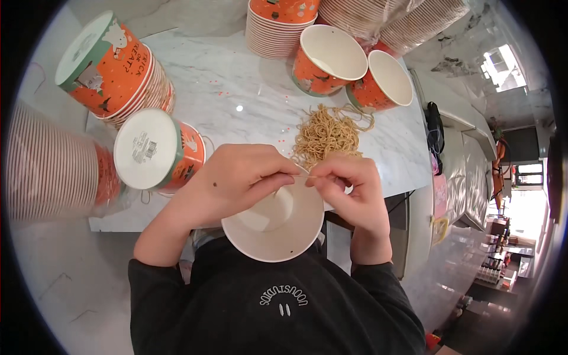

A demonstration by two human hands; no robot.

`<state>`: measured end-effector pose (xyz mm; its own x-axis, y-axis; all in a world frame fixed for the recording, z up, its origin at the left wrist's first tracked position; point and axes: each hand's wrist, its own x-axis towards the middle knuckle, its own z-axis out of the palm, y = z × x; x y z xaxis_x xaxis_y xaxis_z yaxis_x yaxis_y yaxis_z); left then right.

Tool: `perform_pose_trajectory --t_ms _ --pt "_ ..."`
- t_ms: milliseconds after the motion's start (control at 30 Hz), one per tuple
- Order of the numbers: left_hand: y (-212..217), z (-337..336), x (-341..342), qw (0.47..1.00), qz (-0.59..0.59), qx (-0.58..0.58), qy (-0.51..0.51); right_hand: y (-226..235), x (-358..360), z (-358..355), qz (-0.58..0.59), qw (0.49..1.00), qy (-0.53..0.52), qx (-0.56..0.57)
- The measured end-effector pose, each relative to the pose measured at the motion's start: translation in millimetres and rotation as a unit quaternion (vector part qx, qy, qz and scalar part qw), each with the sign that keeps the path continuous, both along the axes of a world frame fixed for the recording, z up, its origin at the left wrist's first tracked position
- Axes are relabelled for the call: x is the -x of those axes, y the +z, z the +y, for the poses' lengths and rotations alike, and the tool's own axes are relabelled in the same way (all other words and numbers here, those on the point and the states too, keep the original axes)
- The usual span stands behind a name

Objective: Attaching rubber bands to pre-punched holes in paper bowls to prepare them for packaging or use.

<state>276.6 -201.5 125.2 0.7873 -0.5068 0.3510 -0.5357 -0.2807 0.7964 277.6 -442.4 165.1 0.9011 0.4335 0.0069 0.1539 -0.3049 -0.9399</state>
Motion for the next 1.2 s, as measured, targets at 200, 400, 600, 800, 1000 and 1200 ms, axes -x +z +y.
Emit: perform_pose_trajectory --t_ms 200,400,600,800,1000,1200 --pt "9.7 4.3 0.5 0.996 0.081 0.024 0.0 -10.9 -12.9 -8.0 -0.169 0.984 -0.048 0.037" --pt "8.0 -0.7 2.1 0.989 0.125 0.065 0.047 -14.4 -16.0 0.6 -0.217 0.974 -0.014 0.068" --pt "11.8 -3.6 9.6 0.986 0.156 0.042 0.037 -19.9 1.4 14.8 0.059 0.995 0.05 -0.066" --pt "21.7 -4.2 23.5 0.991 0.079 -0.106 0.013 -11.6 -4.5 1.0 -0.102 0.989 0.078 0.075" --pt "11.3 -11.3 66.6 0.917 0.079 -0.275 -0.278 -12.2 -16.8 -15.4 -0.224 0.969 -0.092 0.053" --pt "8.0 -18.3 52.2 0.915 0.14 -0.277 -0.259 -0.8 -3.1 -29.7 -0.38 0.898 -0.212 -0.06"
